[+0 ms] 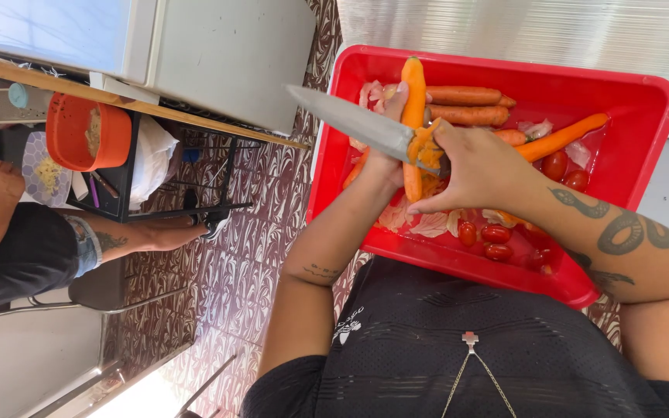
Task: Peeling carrots with a chef's knife over a plastic bin containing other vegetables.
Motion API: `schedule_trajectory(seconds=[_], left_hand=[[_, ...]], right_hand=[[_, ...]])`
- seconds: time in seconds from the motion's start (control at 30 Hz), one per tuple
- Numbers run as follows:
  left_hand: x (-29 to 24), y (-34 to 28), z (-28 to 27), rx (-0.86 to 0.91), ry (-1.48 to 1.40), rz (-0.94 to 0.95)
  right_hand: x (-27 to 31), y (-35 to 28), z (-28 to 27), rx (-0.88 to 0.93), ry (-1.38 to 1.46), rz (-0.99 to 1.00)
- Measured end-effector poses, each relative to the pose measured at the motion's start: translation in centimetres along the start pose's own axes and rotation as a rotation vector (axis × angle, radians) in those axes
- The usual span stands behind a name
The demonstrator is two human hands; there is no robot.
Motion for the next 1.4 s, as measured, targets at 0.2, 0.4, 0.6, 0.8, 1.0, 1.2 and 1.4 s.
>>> schedule_trajectory(seconds=[0.2,0.4,0.6,0.8,1.0,1.2,1.4], left_hand=[[-0.1,0.1,0.0,-0.009,0.005,0.000],[-0.3,0.1,0.1,-0.015,0.016,-0.005],[-0.7,0.2,-0.2,-0.027,0.025,-0.002],[-0.6,0.3,-0.3,-0.037,0.038,-0.012],[-0.7,0.5,-0.3,-0.046,0.059,-0.022],[-1.0,0.6,-0.3,-0.054,0.078,-0.029],[-0.9,0.9,-0.5,-0.060,0.097,-0.037]], right_hand=[[-0.5,-0.5,-0.9,-0.128,-0.039,-0.041],[0.2,-0.1,-1.4,-0.131,-0.063,-0.051],[-1.0,0.4,0.2,0.000,-0.013,0.053],[-0.8,0.4,0.3,0.043,-0.024,0.089],[-0.5,0.5,0.1,0.081,-0.008,0.120],[-0.3,0.6,0.0,0.099,0.009,0.133],[-0.4,-0.1,0.9,-0.044,-0.087,-0.028]])
Point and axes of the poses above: each hand's wrist, its own y-axis towards the middle knuckle, its own z-axis out of the palm, x = y × z, the point moved 6 cm from there along y, towards the middle knuckle, and after that the axes turned 3 degrees about -x, right-handed, at the moved point
